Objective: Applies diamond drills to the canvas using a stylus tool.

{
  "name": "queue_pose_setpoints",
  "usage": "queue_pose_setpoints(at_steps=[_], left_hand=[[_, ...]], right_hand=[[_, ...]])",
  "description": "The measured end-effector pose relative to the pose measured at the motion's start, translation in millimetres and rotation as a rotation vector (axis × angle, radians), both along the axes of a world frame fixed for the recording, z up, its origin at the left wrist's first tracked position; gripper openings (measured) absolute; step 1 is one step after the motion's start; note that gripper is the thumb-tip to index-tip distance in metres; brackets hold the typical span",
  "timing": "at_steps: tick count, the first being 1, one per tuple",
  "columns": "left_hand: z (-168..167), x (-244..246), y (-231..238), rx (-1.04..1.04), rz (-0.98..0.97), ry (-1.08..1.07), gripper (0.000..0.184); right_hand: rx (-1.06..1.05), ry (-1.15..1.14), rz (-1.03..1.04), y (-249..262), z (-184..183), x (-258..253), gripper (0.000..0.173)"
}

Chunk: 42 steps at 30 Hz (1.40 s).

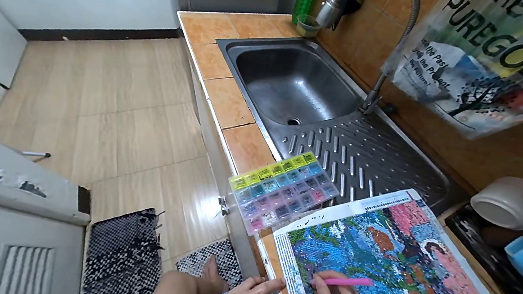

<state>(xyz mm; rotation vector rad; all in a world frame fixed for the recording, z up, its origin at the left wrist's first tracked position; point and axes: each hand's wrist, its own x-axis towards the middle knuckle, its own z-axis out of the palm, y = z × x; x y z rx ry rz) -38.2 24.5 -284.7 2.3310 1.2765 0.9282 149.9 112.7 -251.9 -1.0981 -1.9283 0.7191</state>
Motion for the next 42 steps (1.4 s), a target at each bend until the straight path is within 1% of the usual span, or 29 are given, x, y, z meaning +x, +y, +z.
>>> queue_pose_setpoints(at_steps=[4, 7, 9, 11, 13, 15, 16, 19, 23, 30, 42], left_hand=[[2, 0, 1, 0.001, -0.003, 0.006, 0.041], [4, 0, 1, -0.021, -0.011, -0.009, 0.041], [6, 0, 1, -0.026, -0.010, -0.011, 0.041], [8, 0, 0, -0.037, -0.006, -0.010, 0.041], [7, 0, -1, -0.042, -0.005, -0.012, 0.041], [7, 1, -1, -0.042, -0.007, -0.015, 0.042], [6, 0, -1, -0.039, -0.007, -0.014, 0.043], [6, 0, -1, -0.039, -0.012, -0.012, 0.042], [8, 0, -2, -0.069, -0.008, -0.023, 0.039], [8, 1, -2, -0.065, -0.007, -0.024, 0.040], [6, 1, -2, -0.037, 0.002, -0.021, 0.041]], right_hand=[[0.146, -0.056, 0.063, 1, -1, -2, 0.014], [0.160, -0.093, 0.081, 1, 2, -3, 0.013], [0.038, -0.076, 0.077, 4, 9, -1, 0.013], [-0.153, 0.032, 0.041, 11, 15, 2, 0.013], [-0.237, 0.163, -0.011, 23, 22, 2, 0.013], [-0.224, 0.257, -0.061, 37, 27, -3, 0.012], [-0.202, 0.269, -0.079, 44, 27, -5, 0.013], [-0.154, 0.236, -0.120, 66, 23, -15, 0.015], [-0.144, 0.224, -0.128, 86, 11, -28, 0.014], [-0.123, 0.149, -0.134, 99, 3, -33, 0.013], [-0.115, 0.131, -0.136, 107, -3, -32, 0.011]])
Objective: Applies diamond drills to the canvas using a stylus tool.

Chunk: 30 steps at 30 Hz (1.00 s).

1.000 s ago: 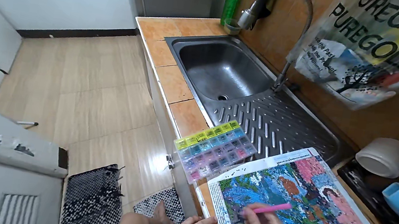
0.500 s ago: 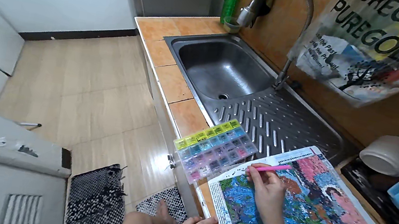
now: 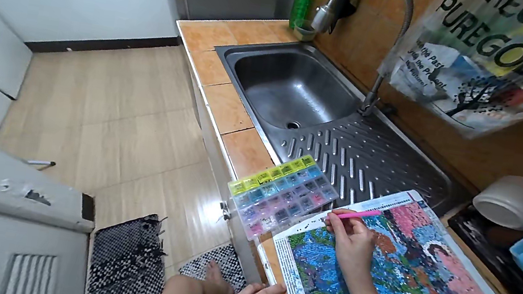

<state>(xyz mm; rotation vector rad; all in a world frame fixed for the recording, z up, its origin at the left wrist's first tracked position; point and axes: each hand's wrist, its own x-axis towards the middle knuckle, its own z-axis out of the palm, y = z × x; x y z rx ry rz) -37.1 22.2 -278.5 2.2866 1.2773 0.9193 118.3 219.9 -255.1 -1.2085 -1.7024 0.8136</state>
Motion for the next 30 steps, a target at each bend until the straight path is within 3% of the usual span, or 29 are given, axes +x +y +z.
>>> queue_pose_setpoints(at_steps=[30], left_hand=[[-0.9, -1.9, 2.0, 0.024, -0.002, 0.026, 0.042]], right_hand=[[0.015, -0.037, 0.066, -1.2, 2.0, -4.5, 0.011]])
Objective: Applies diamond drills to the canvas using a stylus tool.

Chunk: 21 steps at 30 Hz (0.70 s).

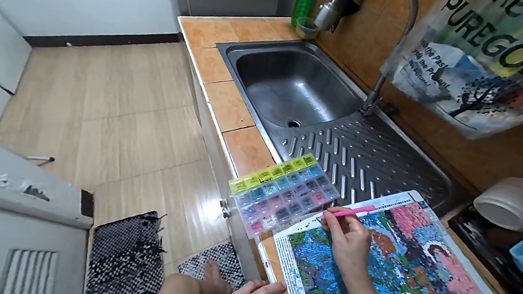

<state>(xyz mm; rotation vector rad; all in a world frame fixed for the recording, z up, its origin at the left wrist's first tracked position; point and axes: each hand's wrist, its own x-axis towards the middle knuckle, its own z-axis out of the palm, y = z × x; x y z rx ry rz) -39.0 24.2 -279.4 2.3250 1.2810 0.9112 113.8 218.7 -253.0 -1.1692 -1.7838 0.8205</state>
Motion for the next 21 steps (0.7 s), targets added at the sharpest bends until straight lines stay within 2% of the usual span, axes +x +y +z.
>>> queue_pose_setpoints(at_steps=[21], left_hand=[[0.4, 0.8, -0.4, -0.011, -0.003, -0.010, 0.044]], right_hand=[[-0.014, -0.034, 0.002, -4.8, 6.5, 5.7, 0.012]])
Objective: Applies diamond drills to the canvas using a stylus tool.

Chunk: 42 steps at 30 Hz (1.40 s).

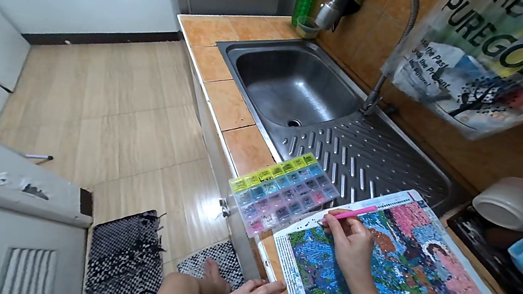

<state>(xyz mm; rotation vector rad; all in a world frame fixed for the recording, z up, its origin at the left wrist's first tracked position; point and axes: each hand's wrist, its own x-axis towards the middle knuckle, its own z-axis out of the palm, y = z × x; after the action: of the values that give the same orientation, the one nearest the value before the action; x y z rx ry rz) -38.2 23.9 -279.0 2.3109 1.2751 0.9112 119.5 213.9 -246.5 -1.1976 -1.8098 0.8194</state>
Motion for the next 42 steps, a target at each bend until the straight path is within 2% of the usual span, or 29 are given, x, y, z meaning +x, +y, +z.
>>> queue_pose_setpoints(at_steps=[15, 23, 29, 36, 42], left_hand=[[-2, 0, 0, 0.003, 0.002, 0.005, 0.045], [-2, 0, -1, -0.001, 0.001, -0.003, 0.043], [-5, 1, -1, 0.011, 0.008, -0.002, 0.043], [-5, 1, -1, 0.000, 0.003, -0.010, 0.044], [-4, 0, 0, 0.004, 0.002, -0.008, 0.044]], right_hand=[[0.059, -0.027, 0.031, -2, -6, -2, 0.013], [-0.171, 0.145, 0.024, -8, 4, -3, 0.009], [-0.216, 0.242, 0.022, -42, 22, 14, 0.010], [-0.245, 0.258, 0.021, -92, 23, 28, 0.009], [-0.206, 0.214, 0.003, -100, 12, 31, 0.010]])
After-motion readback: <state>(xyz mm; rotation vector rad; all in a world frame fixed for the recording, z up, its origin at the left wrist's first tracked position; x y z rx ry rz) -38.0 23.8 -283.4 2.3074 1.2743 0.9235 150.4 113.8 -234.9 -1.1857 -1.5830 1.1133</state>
